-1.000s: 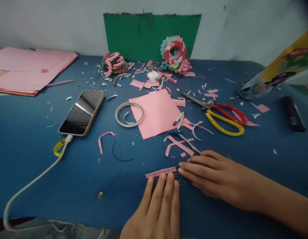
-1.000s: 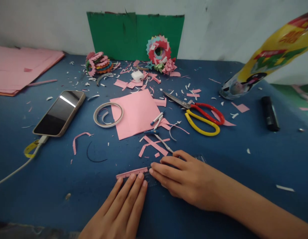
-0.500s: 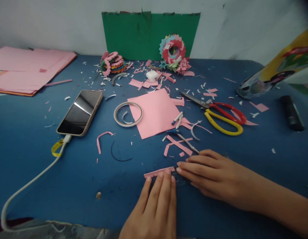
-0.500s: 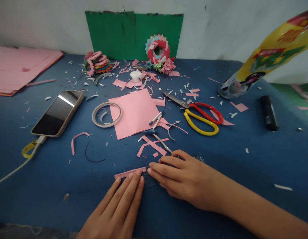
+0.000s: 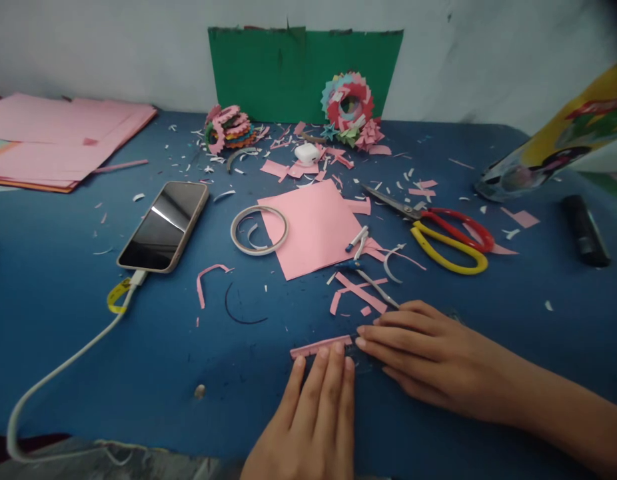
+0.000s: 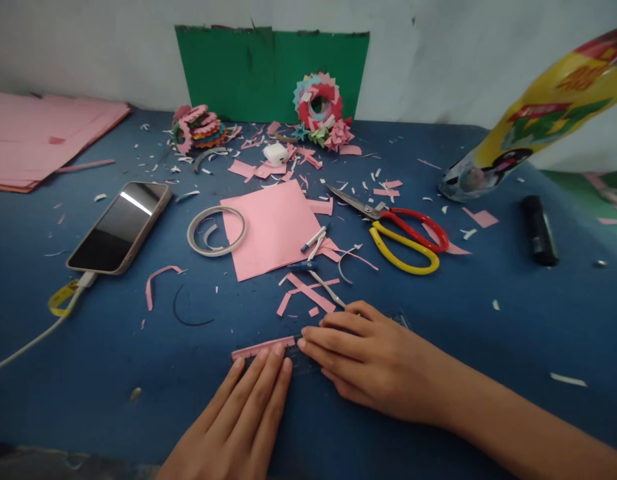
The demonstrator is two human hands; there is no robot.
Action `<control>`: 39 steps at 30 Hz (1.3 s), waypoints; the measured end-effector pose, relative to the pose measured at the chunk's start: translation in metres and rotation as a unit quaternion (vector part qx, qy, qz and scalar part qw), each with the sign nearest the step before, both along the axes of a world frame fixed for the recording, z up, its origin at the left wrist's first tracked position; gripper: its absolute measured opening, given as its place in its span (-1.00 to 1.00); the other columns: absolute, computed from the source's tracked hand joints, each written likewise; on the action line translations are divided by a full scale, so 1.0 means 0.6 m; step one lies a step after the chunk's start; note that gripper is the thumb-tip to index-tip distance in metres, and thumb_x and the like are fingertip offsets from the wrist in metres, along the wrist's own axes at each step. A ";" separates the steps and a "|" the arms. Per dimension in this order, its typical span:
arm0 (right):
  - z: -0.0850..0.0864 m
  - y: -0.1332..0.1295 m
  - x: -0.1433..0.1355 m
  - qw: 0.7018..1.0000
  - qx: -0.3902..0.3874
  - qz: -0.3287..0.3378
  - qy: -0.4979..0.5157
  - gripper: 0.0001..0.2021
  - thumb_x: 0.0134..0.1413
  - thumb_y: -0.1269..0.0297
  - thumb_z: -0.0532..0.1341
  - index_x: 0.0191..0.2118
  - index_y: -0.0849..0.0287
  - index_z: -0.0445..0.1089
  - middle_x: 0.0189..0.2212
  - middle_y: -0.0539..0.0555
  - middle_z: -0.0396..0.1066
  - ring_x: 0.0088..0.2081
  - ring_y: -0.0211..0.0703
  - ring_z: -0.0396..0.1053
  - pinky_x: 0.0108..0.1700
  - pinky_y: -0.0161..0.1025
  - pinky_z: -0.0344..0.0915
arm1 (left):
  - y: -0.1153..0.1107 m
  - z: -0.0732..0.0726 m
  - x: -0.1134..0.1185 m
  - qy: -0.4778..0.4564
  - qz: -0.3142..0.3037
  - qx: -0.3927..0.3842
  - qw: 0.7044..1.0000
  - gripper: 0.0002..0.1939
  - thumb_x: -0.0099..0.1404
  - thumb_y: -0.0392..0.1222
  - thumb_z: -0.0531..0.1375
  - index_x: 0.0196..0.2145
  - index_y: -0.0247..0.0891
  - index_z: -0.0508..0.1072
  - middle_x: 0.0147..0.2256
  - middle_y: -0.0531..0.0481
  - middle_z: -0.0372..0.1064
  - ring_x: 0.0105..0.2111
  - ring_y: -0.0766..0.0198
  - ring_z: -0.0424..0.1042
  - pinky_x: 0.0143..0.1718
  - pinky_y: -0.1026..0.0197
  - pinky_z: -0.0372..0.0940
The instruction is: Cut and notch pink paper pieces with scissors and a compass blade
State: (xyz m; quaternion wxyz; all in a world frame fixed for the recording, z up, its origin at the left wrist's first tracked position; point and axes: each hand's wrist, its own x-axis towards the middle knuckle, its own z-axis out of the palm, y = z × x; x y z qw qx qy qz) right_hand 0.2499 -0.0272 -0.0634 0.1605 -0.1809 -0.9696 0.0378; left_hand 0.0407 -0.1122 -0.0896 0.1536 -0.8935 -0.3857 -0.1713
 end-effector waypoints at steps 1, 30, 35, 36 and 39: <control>0.000 0.000 0.000 1.000 -0.003 0.000 0.000 -0.76 0.13 0.41 0.06 -0.10 0.22 0.35 -0.20 0.10 0.46 -0.16 -0.22 0.33 -0.15 -0.20 0.27 | 0.000 0.000 -0.001 0.001 -0.001 0.000 1.000 -0.60 0.27 -0.37 -0.15 -0.07 -0.51 0.37 -0.08 -0.24 0.39 -0.05 0.07 0.34 0.13 -0.03 -0.04; -0.002 0.001 0.004 0.999 -0.035 0.002 0.005 -0.76 0.12 0.41 0.10 -0.08 0.22 0.33 -0.17 0.06 0.45 -0.15 -0.19 0.30 -0.13 -0.19 0.25 | 0.001 0.000 -0.003 -0.034 -0.003 -0.003 0.999 -0.58 0.29 -0.40 -0.18 -0.09 -0.48 0.39 -0.08 -0.20 0.39 -0.04 0.11 0.34 0.14 0.04 -0.06; -0.004 -0.001 0.005 0.999 -0.040 -0.002 0.006 -0.74 0.14 0.40 0.08 -0.05 0.20 0.32 -0.16 0.06 0.44 -0.14 -0.19 0.31 -0.12 -0.17 0.23 | 0.001 0.000 -0.001 -0.032 0.002 -0.007 0.999 -0.58 0.29 -0.39 -0.18 -0.08 -0.48 0.39 -0.08 -0.20 0.39 -0.05 0.10 0.35 0.12 0.05 -0.02; -0.004 -0.001 0.005 0.999 -0.037 -0.001 0.005 -0.75 0.14 0.40 0.07 -0.05 0.20 0.32 -0.16 0.06 0.44 -0.14 -0.19 0.31 -0.12 -0.17 0.23 | 0.001 -0.001 0.000 -0.028 0.002 -0.007 1.000 -0.58 0.29 -0.39 -0.18 -0.08 -0.49 0.39 -0.08 -0.20 0.39 -0.05 0.10 0.36 0.11 0.04 -0.02; -0.003 -0.002 0.004 1.000 -0.026 0.003 -0.008 -0.75 0.14 0.41 0.07 -0.06 0.22 0.32 -0.15 0.05 0.44 -0.15 -0.19 0.32 -0.15 -0.17 0.23 | 0.000 -0.001 0.005 -0.020 0.010 0.005 1.000 -0.58 0.29 -0.40 -0.19 -0.08 -0.51 0.38 -0.08 -0.21 0.39 -0.07 0.08 0.36 0.08 0.03 0.01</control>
